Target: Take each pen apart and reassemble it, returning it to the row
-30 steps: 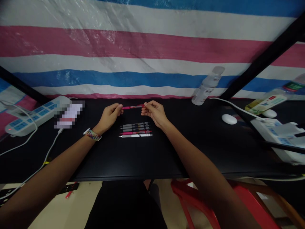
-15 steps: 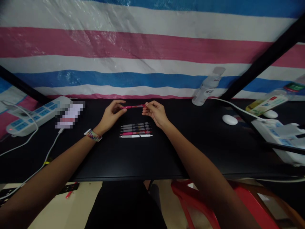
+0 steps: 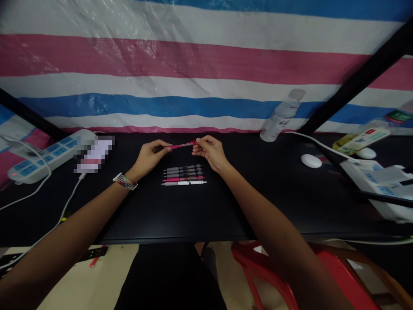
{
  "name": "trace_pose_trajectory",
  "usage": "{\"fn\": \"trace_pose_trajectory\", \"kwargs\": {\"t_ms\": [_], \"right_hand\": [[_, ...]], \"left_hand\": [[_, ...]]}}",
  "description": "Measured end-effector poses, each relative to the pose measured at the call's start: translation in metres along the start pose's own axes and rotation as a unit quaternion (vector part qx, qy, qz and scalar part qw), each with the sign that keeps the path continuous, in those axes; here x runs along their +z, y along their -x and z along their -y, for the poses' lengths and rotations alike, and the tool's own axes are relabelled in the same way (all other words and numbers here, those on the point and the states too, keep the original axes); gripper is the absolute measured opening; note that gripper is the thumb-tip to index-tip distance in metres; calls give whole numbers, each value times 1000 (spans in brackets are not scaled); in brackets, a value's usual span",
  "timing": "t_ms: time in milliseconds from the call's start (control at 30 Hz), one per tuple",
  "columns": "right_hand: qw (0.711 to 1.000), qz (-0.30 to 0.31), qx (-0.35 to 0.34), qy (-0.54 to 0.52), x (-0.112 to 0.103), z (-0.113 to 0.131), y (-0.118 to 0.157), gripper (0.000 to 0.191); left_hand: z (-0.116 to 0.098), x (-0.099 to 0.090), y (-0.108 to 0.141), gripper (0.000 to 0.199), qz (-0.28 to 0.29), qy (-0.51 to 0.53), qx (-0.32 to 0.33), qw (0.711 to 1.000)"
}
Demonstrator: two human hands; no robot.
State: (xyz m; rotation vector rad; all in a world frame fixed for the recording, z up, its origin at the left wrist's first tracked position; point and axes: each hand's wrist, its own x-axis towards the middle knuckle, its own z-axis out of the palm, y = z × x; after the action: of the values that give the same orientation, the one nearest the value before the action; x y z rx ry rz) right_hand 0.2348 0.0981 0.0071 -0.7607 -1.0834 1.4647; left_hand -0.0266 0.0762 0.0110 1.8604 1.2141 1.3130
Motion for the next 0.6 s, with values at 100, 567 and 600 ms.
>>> {"fn": "trace_pose_trajectory", "kwargs": {"t_ms": [100, 567, 600], "right_hand": [[1000, -1, 4, 10, -1, 0, 0, 45], [999, -5, -3, 34, 0, -2, 0, 44], [999, -6, -2, 35, -1, -2, 0, 44]], "left_hand": [[-1, 0, 0, 16, -10, 7, 11, 1000], [-1, 1, 0, 18, -17, 13, 11, 1000], [-1, 1, 0, 16, -18, 7, 20, 1000]]}}
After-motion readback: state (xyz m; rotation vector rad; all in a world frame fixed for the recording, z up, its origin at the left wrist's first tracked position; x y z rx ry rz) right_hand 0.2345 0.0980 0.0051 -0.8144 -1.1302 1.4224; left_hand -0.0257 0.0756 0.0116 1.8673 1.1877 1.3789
